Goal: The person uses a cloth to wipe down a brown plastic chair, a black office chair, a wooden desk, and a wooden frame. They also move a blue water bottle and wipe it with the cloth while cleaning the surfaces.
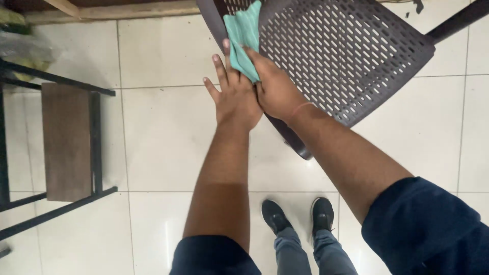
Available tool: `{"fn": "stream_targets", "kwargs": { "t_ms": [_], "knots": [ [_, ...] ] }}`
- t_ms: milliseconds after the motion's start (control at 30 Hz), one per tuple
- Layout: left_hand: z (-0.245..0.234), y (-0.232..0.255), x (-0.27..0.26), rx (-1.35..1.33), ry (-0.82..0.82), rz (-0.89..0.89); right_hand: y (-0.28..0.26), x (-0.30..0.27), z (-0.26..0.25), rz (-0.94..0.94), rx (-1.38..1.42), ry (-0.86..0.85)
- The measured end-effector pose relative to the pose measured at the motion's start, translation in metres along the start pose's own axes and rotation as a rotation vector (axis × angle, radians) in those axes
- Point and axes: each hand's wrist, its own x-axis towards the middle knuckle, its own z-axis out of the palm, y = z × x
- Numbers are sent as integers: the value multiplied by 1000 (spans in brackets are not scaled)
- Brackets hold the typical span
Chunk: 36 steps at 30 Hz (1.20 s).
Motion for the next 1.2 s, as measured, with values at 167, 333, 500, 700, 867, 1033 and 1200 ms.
{"fn": "stream_targets", "kwargs": {
  "t_ms": [167,333,500,700,867,1033,1200],
  "knots": [
    [-24,7,-1,25,-152,-58,-15,-15,-5,164,-6,28],
    [-22,10,-2,51,-211,-98,-14,-60,-7,73,-82,45],
    [-31,18,-28,104,-167,-110,-37,-91,-24,56,-88,67],
    [60,-3,-47,-14,43,-72,-45,-127,-31,69,-185,-5],
    [49,9,-93,-466,-106,-29,-42,-157,-33,-18,-291,-15],
    [90,8,-106,-574,208,131,-24,-159,-19,84,-228,40],
    [101,58,-106,-929,375,-17,-13,-163,-19,191,-219,21]
  ]
}}
